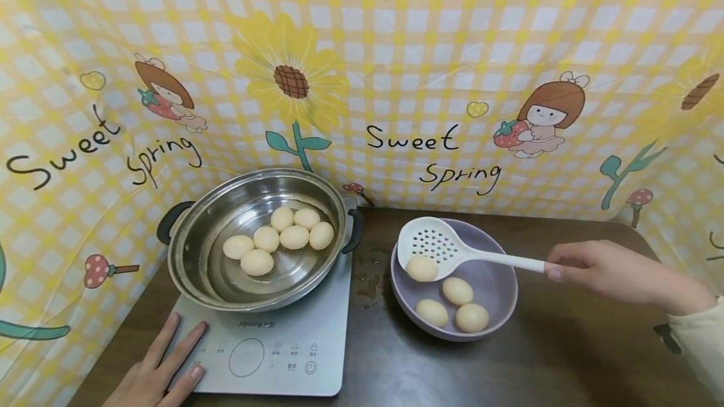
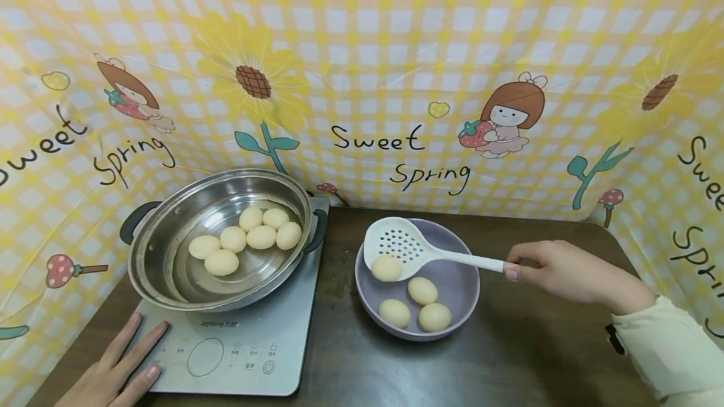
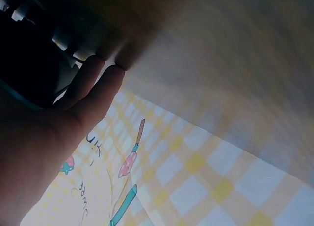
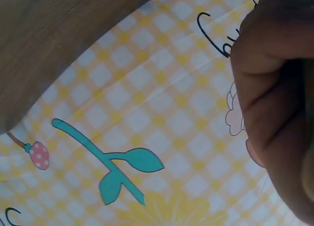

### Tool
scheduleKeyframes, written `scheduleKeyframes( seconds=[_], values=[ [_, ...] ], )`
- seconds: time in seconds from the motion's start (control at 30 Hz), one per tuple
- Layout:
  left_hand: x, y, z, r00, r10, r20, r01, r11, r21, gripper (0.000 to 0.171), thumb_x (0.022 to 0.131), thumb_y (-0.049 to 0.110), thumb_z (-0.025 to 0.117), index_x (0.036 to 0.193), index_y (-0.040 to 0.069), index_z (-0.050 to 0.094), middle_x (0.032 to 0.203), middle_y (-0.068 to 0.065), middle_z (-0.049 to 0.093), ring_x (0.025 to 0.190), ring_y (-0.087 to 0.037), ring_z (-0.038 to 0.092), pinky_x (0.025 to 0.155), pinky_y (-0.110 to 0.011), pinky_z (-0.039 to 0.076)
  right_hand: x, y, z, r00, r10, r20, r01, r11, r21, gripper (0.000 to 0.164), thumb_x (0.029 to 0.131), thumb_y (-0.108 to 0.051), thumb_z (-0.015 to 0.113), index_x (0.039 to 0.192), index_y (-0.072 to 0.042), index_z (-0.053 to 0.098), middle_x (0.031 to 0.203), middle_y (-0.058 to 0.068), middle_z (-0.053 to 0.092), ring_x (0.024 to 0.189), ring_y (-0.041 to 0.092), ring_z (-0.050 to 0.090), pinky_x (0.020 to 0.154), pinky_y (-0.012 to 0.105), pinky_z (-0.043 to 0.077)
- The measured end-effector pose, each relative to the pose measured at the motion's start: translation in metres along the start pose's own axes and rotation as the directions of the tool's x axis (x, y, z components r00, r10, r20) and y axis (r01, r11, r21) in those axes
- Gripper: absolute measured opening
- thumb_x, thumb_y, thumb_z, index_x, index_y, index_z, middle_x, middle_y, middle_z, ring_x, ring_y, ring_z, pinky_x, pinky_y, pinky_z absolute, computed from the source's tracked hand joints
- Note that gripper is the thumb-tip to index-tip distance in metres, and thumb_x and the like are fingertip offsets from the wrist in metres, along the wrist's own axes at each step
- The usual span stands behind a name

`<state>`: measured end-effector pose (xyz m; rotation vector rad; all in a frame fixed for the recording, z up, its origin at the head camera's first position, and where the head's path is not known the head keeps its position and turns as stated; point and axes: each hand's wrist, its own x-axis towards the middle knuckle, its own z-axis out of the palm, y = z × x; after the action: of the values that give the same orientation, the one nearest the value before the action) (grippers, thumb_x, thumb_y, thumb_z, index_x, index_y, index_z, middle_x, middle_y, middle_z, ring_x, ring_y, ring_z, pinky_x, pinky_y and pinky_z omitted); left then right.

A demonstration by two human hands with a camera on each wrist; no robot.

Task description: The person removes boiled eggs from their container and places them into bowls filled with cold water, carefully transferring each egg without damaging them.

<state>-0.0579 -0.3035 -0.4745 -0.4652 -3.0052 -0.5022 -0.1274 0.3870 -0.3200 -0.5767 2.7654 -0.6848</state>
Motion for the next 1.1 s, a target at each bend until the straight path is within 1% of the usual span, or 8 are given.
scheduleKeyframes(
  seconds=[0.13, 0.23, 0.37, 0.5, 0.67, 0.87, 0.97, 1.1],
  values=[
    [-0.001, -0.001, 0.0, 1.0, -0.006, 0.004, 0.006, 1.0, 0.004, 0.07, 0.101, 0.03, 0.062, 0.162, 0.023, 0.027, 0.165, -0.024, 0.0, 0.101, -0.067, 0.054, 0.069, -0.066, 0.049, -0.002, 0.001, 0.001, 0.992, -0.002, -0.128, -0.006, 0.998, -0.063, 0.005, 0.101, -0.026, 0.065, 0.099, -0.03, 0.064, 0.06, -0.016, 0.046, 0.048, 0.003, 0.041, 0.044, 0.026, 0.036],
    [-0.003, -0.002, 0.001, 1.0, -0.019, 0.004, 0.019, 1.0, 0.003, 0.07, 0.101, 0.031, 0.062, 0.162, 0.023, 0.027, 0.166, -0.024, 0.0, 0.101, -0.067, 0.055, 0.069, -0.066, 0.049, -0.002, -0.001, -0.001, 0.972, 0.003, -0.237, -0.031, 0.993, -0.114, 0.005, 0.099, -0.026, 0.069, 0.101, -0.029, 0.066, 0.068, -0.017, 0.057, 0.056, 0.003, 0.048, 0.05, 0.027, 0.04],
    [-0.004, -0.002, 0.001, 1.0, -0.017, -0.008, 0.017, 1.0, 0.002, 0.071, 0.101, 0.031, 0.063, 0.162, 0.023, 0.027, 0.166, -0.024, 0.0, 0.102, -0.068, 0.054, 0.069, -0.066, 0.049, -0.002, -0.005, -0.003, 0.946, 0.017, -0.323, -0.049, 0.995, -0.091, 0.013, 0.096, -0.022, 0.073, 0.106, -0.024, 0.065, 0.07, -0.013, 0.059, 0.056, 0.005, 0.049, 0.049, 0.028, 0.04],
    [-0.002, -0.001, 0.0, 0.999, 0.014, -0.034, -0.014, 1.0, -0.003, 0.07, 0.1, 0.027, 0.063, 0.162, 0.022, 0.028, 0.166, -0.023, 0.002, 0.105, -0.068, 0.052, 0.068, -0.066, 0.049, -0.005, -0.004, -0.002, 0.948, -0.006, -0.318, -0.014, 0.998, -0.063, 0.02, 0.094, -0.016, 0.074, 0.109, -0.022, 0.063, 0.064, -0.011, 0.049, 0.049, 0.005, 0.04, 0.043, 0.027, 0.035],
    [0.0, 0.002, -0.003, 0.999, 0.024, -0.038, -0.024, 1.0, -0.005, 0.068, 0.101, 0.027, 0.062, 0.161, 0.024, 0.03, 0.166, -0.023, 0.004, 0.108, -0.068, 0.051, 0.07, -0.066, 0.048, -0.005, -0.004, 0.004, 0.955, -0.043, -0.293, 0.018, 0.996, -0.087, 0.022, 0.092, -0.015, 0.076, 0.106, -0.027, 0.064, 0.064, -0.016, 0.05, 0.05, 0.002, 0.039, 0.045, 0.026, 0.035],
    [0.0, 0.005, -0.007, 1.0, -0.008, -0.002, 0.008, 1.0, -0.016, 0.065, 0.103, 0.03, 0.059, 0.161, 0.023, 0.03, 0.164, -0.026, 0.008, 0.109, -0.068, 0.05, 0.073, -0.069, 0.047, 0.007, -0.023, 0.008, 0.968, 0.029, -0.249, -0.023, 0.999, 0.028, 0.014, 0.097, -0.025, 0.072, 0.109, -0.027, 0.064, 0.069, -0.012, 0.06, 0.055, 0.008, 0.046, 0.049, 0.028, 0.038],
    [-0.001, 0.006, -0.008, 1.0, -0.027, 0.01, 0.027, 1.0, -0.016, 0.064, 0.103, 0.032, 0.058, 0.161, 0.023, 0.031, 0.163, -0.027, 0.011, 0.108, -0.069, 0.05, 0.074, -0.069, 0.046, 0.018, -0.036, 0.007, 0.968, 0.03, -0.25, -0.021, 0.999, 0.036, 0.016, 0.097, -0.03, 0.071, 0.112, -0.025, 0.066, 0.078, -0.009, 0.065, 0.065, 0.009, 0.054, 0.056, 0.028, 0.043],
    [-0.003, 0.008, -0.009, 0.997, -0.062, 0.043, 0.063, 0.998, -0.012, 0.064, 0.105, 0.035, 0.055, 0.161, 0.025, 0.029, 0.163, -0.027, 0.01, 0.112, -0.069, 0.047, 0.076, -0.071, 0.044, 0.025, -0.049, 0.002, 0.955, 0.029, -0.295, -0.026, 1.0, 0.012, 0.018, 0.095, -0.029, 0.075, 0.111, -0.025, 0.067, 0.078, -0.005, 0.063, 0.065, 0.011, 0.055, 0.056, 0.029, 0.044]
  ],
)
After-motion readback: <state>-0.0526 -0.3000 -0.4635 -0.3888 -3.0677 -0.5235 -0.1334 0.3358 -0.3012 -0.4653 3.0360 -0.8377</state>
